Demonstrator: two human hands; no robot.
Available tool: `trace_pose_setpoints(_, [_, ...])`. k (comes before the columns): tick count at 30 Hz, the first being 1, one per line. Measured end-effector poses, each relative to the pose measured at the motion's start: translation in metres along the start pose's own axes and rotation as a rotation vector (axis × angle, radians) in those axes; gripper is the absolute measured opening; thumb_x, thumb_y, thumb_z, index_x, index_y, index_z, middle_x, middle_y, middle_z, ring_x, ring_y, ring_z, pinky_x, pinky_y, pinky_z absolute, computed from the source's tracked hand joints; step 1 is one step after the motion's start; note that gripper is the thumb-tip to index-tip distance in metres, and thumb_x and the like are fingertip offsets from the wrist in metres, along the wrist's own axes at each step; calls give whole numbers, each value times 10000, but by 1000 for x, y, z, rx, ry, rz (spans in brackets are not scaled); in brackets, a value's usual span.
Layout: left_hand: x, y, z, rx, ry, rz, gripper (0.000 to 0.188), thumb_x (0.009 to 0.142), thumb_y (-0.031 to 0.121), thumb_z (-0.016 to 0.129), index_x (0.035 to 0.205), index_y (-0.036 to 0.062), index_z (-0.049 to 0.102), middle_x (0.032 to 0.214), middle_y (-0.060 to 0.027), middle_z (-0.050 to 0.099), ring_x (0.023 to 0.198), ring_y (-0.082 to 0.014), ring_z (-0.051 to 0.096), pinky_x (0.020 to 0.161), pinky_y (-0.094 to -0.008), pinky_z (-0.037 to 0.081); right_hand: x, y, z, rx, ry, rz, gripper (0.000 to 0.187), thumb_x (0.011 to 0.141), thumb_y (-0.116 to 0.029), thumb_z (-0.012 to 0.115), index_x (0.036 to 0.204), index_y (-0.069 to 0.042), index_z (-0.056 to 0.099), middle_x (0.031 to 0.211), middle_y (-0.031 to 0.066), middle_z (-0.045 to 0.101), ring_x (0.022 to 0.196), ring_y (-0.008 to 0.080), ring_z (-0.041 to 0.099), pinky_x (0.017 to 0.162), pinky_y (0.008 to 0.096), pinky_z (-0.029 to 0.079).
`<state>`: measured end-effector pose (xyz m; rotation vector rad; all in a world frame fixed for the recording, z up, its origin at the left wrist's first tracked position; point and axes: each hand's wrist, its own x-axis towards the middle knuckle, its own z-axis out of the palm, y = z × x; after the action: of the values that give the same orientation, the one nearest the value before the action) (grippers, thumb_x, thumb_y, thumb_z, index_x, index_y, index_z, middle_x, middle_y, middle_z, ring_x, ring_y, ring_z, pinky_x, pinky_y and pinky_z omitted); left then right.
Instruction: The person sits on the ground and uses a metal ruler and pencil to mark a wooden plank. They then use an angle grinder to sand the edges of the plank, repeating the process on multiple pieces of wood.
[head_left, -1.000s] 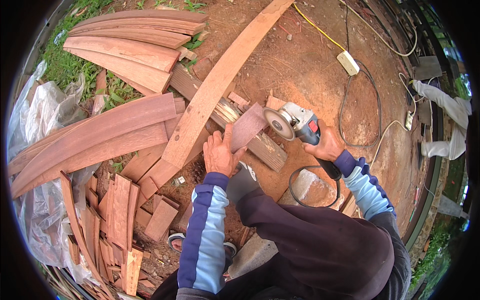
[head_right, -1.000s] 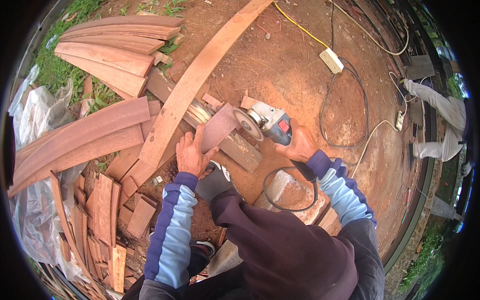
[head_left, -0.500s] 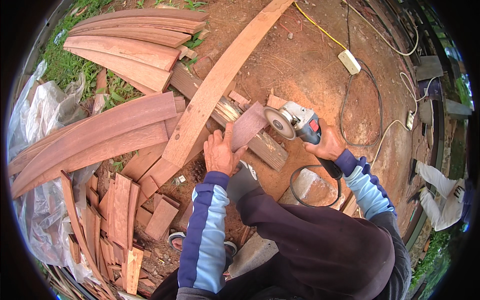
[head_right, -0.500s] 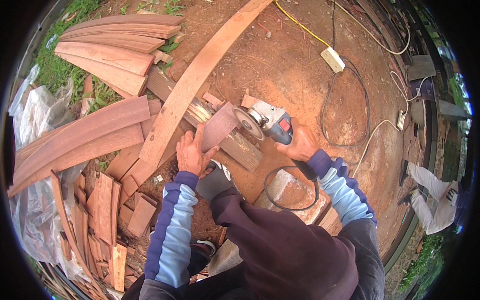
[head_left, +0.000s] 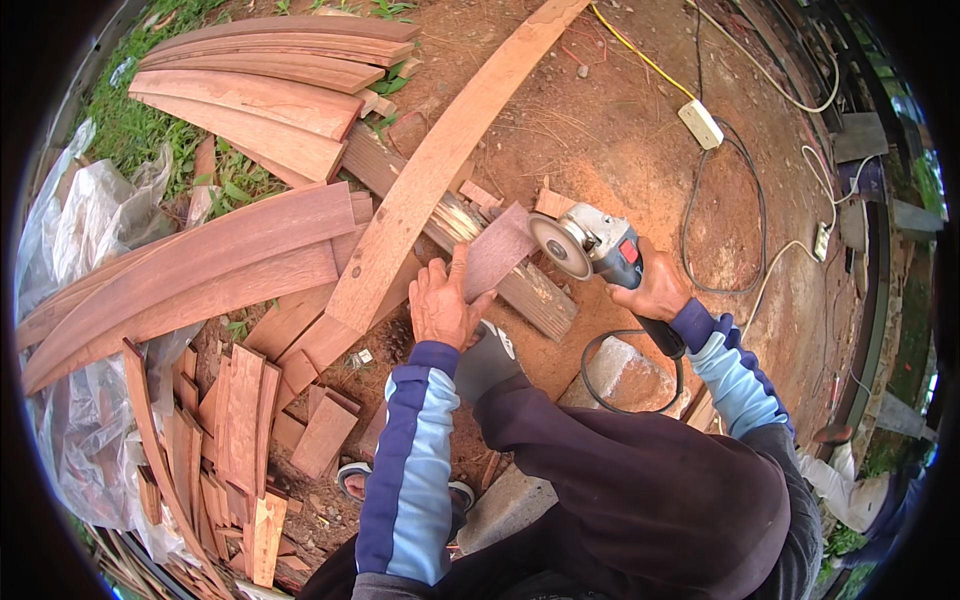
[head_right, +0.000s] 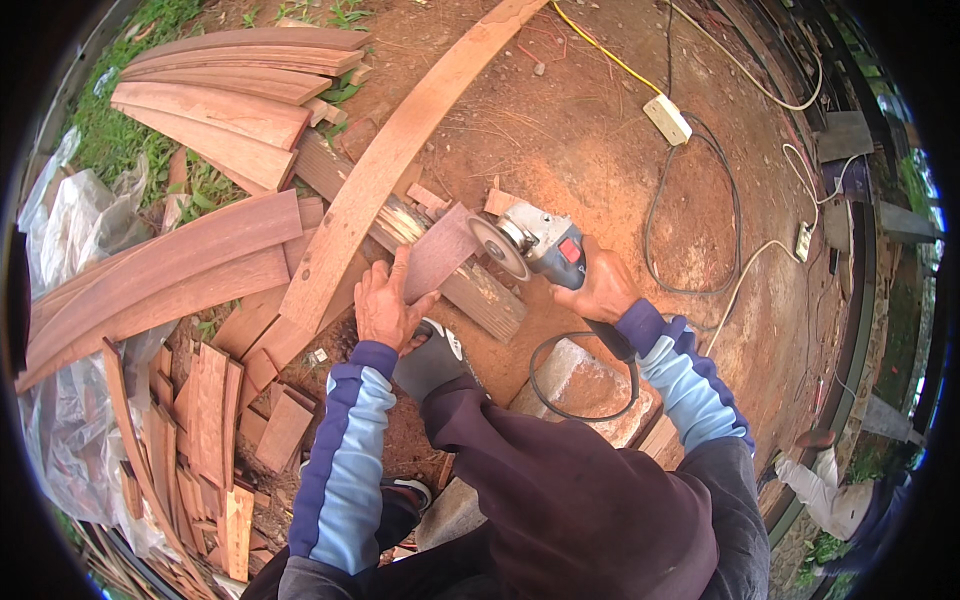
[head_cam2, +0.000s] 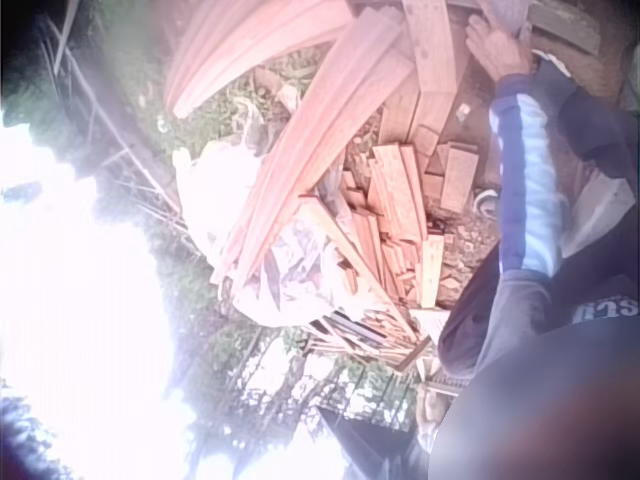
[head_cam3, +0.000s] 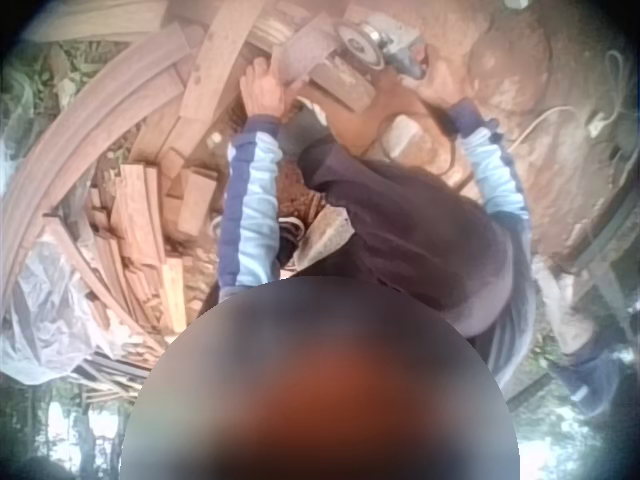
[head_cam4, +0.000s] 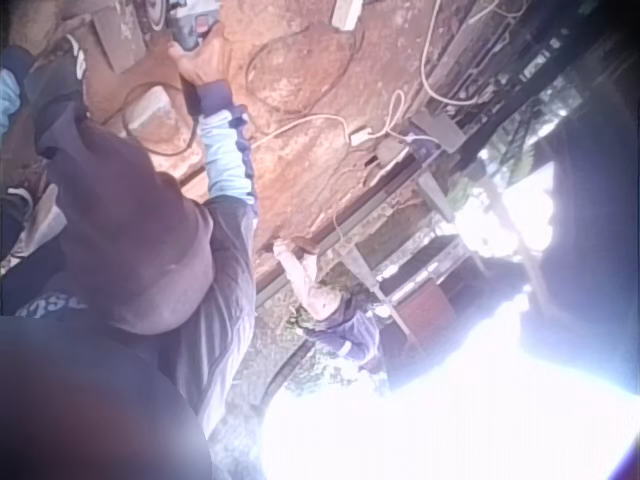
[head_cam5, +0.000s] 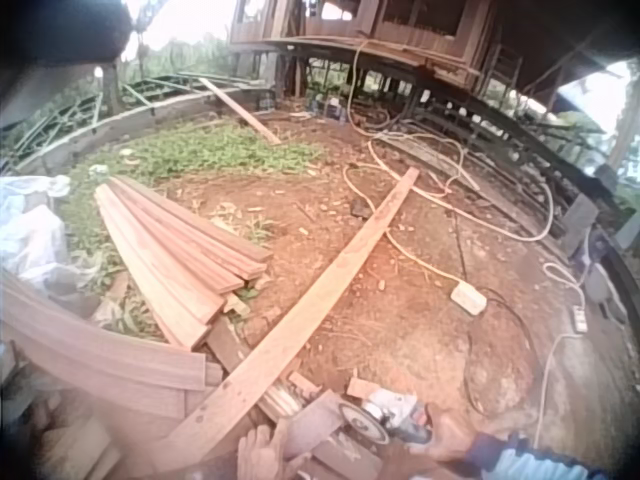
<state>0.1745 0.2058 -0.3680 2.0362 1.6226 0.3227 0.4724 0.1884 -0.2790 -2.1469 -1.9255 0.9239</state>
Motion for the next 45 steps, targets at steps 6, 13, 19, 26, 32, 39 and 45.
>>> trace_pose_setpoints(6, [0,-1,2,9,9,6,779,691,376,769,1352,93,470,973,-145,525,928,-318,518,798,-416,409,0,-1,-1,-14,-14,19,644,637,-274,737,1061,140,485,769,289,623,725,415,656,663,432,519])
trace_pose_setpoints(13, [0,-1,1,1,18,15,773,690,368,773,1346,92,471,968,-151,523,918,-320,519,786,-416,411,1,0,1,-24,-5,-4,624,644,-276,731,1045,133,484,760,294,618,718,426,650,658,438,517])
trace_pose_setpoints(19, [1,0,0,7,1,7,768,685,367,775,1336,95,473,963,-154,527,915,-325,523,786,-422,412,1,-2,1,-37,3,-7,613,644,-288,728,1024,130,489,746,291,613,712,427,646,651,443,512])
trace_pose_setpoints(26, [0,-1,2,0,33,17,774,672,326,795,1346,116,477,944,-135,510,888,-309,511,765,-413,397,4,-6,1,-39,18,-5,588,639,-289,732,992,121,501,736,291,608,706,427,640,642,448,506])
trace_pose_setpoints(32, [1,0,2,7,33,18,779,672,345,790,1344,115,473,951,-140,515,903,-316,515,771,-418,401,3,-6,1,-38,14,3,584,633,-288,743,984,116,506,746,296,607,720,431,639,649,446,505])
trace_pose_setpoints(39, [0,2,0,10,5,5,773,680,377,777,1337,103,475,965,-150,525,927,-329,521,783,-431,408,0,-1,3,-27,11,1,587,630,-289,746,982,117,509,756,301,608,736,436,641,663,446,510])
trace_pose_setpoints(45, [0,1,0,20,1,7,782,690,386,774,1349,95,468,968,-156,525,925,-329,520,785,-427,406,1,1,4,-39,10,-15,601,636,-291,741,1000,127,506,763,307,612,735,439,643,663,448,515])
